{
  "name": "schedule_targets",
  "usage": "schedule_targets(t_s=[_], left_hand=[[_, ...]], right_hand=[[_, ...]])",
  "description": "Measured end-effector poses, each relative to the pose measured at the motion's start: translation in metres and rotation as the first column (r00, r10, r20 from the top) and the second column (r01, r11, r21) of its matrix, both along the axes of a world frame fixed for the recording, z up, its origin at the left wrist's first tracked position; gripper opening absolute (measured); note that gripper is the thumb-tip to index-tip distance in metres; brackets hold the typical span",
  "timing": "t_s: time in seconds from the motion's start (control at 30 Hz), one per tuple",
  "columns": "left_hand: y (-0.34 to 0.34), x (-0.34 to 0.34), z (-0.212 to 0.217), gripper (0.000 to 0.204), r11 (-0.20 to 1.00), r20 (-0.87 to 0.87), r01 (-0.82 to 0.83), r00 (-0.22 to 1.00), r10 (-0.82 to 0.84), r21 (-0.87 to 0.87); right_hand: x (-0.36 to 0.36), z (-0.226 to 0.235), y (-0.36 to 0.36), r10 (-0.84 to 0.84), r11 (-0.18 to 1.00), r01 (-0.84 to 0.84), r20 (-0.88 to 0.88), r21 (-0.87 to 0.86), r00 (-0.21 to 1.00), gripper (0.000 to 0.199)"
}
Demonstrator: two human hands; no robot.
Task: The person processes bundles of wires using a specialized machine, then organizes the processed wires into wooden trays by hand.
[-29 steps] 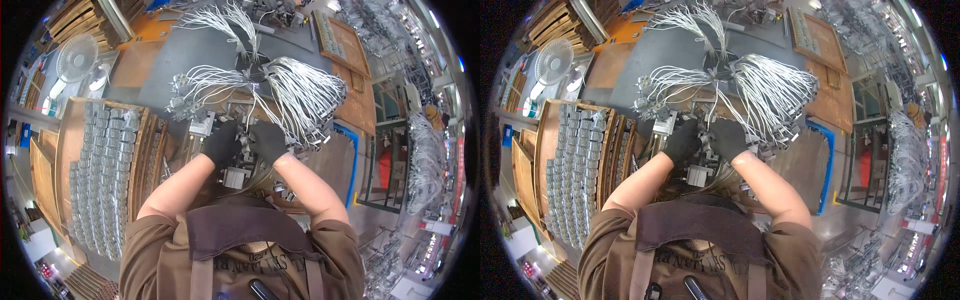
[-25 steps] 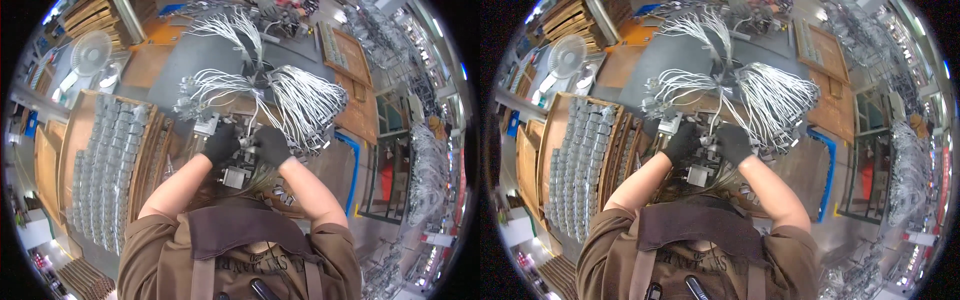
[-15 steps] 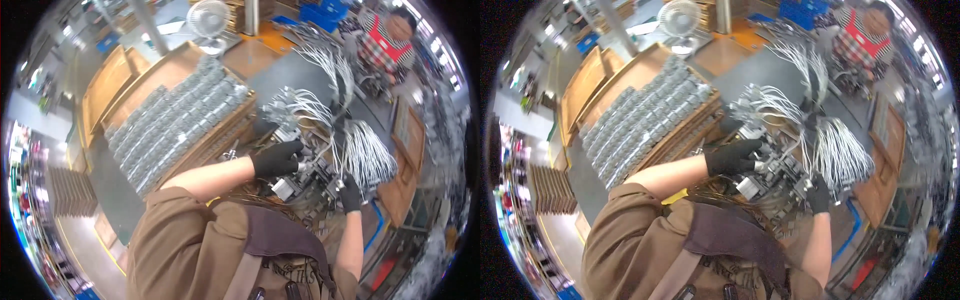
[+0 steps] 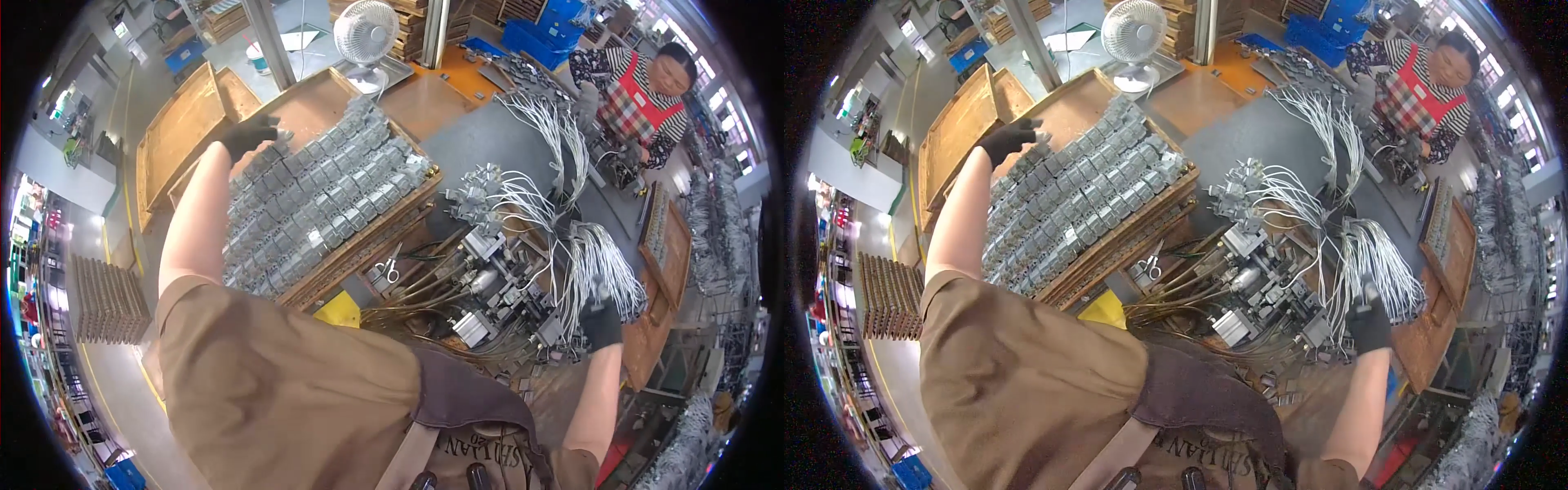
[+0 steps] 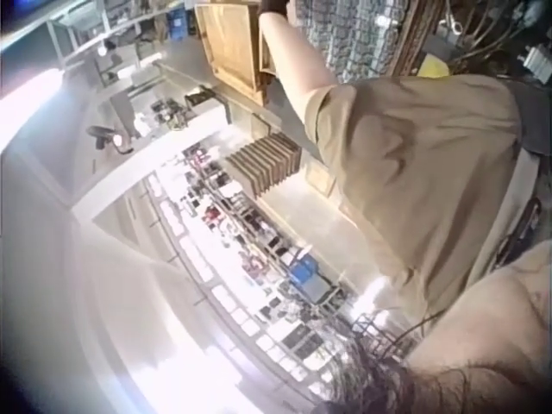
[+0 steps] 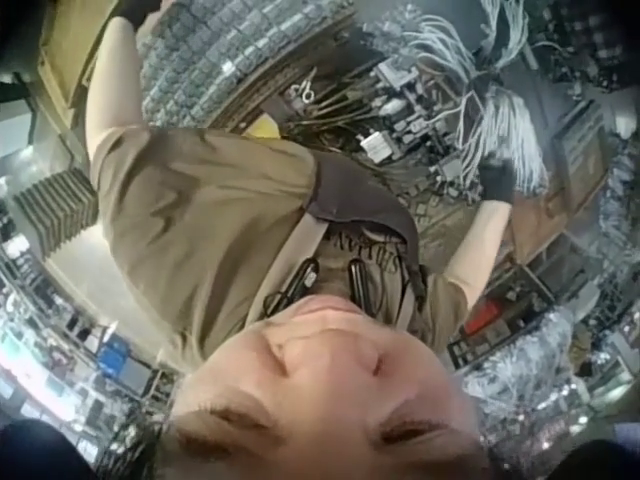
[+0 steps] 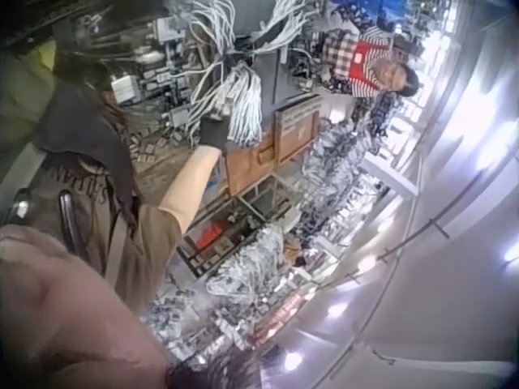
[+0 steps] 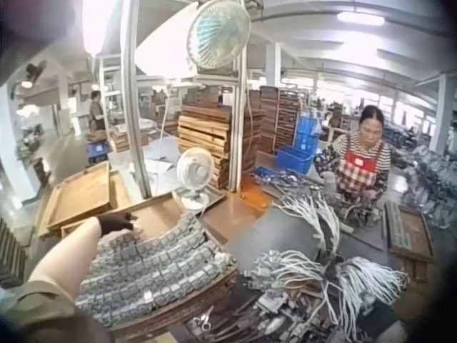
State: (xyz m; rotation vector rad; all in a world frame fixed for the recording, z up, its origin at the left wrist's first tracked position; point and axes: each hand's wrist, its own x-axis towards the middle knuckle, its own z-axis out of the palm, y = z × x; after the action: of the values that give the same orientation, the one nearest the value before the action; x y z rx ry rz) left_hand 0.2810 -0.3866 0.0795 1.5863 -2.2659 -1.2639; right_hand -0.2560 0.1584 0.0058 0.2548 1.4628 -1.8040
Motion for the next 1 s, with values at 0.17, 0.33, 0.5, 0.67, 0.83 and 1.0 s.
schedule_targets(t_s=[0.17, 0.33, 0.5, 0.67, 0.83, 1.0], left_hand=[[-0.038, 0.030, -0.052, 0.038, 0.985, -0.033, -0.026, 0.999, 0.032, 0.168], [-0.041, 0.036, -0.064, 0.034, 0.996, -0.107, 0.064, 0.993, -0.056, 0.064], [-0.021, 0.007, -0.041, 0.021, 0.987, -0.323, -0.143, 0.940, 0.113, -0.069], [0.024, -0.080, 0.010, 0.036, 0.671, -0.123, 0.230, 0.892, -0.436, -0.705], [0.130, -0.221, 0.009, 0.032, 0.798, -0.730, 0.582, 0.476, -0.491, -0.158], [0.272, -0.314, -0.066, 0.034, 0.641, -0.641, 0.751, 0.572, -0.512, 0.158]], right_hand=[[0.047, 0.030, -0.081, 0.700, 0.710, -0.493, -0.426, 0.504, 0.573, 0.042], [0.079, 0.051, -0.125, 0.813, 0.371, 0.004, -0.323, 0.929, -0.485, 0.048], [0.057, 0.071, -0.140, 0.436, 0.899, -0.427, -0.310, 0.100, 0.845, 0.029], [0.088, 0.020, -0.096, 0.851, 0.203, -0.282, -0.311, 0.938, -0.423, 0.038], [0.083, 0.019, -0.079, 0.817, 0.337, -0.023, -0.305, 0.941, -0.489, 0.043], [0.084, 0.037, -0.062, 0.875, -0.143, -0.209, 0.024, 0.967, -0.484, 0.045]])
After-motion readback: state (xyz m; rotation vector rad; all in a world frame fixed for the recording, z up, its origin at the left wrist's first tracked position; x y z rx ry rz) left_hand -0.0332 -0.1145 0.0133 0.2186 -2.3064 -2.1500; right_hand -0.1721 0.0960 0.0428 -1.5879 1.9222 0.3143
